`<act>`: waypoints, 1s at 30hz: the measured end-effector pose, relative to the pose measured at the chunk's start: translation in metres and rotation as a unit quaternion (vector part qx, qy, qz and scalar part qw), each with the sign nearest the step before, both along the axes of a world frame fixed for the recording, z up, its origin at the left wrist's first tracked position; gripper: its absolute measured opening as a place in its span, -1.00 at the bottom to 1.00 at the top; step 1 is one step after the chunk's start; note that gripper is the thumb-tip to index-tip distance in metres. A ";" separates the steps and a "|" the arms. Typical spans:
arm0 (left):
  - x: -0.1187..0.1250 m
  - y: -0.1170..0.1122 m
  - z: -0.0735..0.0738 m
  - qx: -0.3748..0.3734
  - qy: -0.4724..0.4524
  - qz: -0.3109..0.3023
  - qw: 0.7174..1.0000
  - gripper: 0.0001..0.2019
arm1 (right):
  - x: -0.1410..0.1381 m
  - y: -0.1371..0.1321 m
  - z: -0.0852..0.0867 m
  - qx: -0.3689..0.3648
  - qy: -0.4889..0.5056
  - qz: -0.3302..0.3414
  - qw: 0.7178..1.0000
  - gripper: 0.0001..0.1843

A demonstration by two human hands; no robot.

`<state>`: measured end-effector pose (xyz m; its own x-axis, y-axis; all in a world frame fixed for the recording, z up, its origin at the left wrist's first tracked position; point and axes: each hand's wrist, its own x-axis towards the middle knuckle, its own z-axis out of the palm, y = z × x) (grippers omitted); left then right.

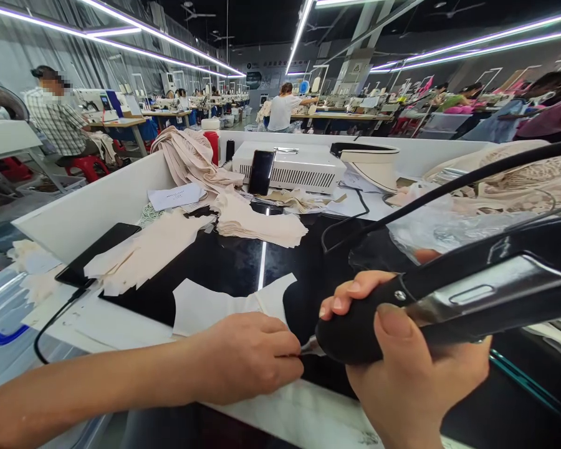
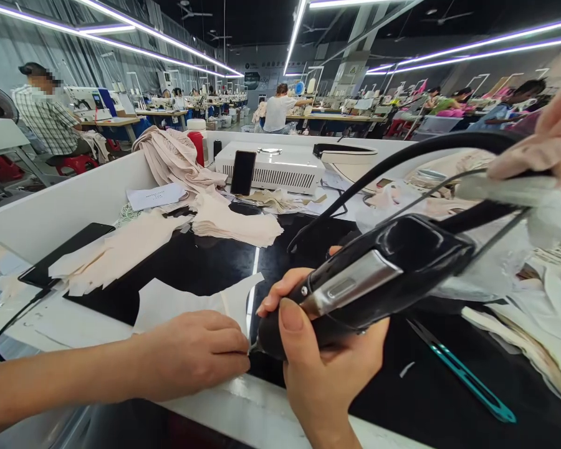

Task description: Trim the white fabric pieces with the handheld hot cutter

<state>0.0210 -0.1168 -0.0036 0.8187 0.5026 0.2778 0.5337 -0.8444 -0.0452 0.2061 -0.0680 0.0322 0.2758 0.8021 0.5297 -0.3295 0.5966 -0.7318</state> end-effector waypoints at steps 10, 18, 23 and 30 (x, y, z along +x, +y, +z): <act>-0.009 0.008 -0.018 -0.006 -0.021 -0.011 1.000 -0.70 | -0.004 -0.001 0.003 0.000 0.011 0.013 1.000 -0.39; -0.013 0.007 -0.020 -0.010 -0.035 -0.005 0.999 -0.76 | -0.003 -0.002 0.001 0.003 0.001 0.001 1.000 -0.37; -0.016 0.006 -0.020 -0.003 -0.038 -0.006 0.999 -0.76 | -0.005 -0.002 0.003 -0.004 0.013 -0.006 1.000 -0.38; -0.010 0.006 -0.014 0.028 -0.069 -0.026 0.997 -0.73 | -0.003 -0.002 0.002 -0.003 0.006 0.005 1.000 -0.38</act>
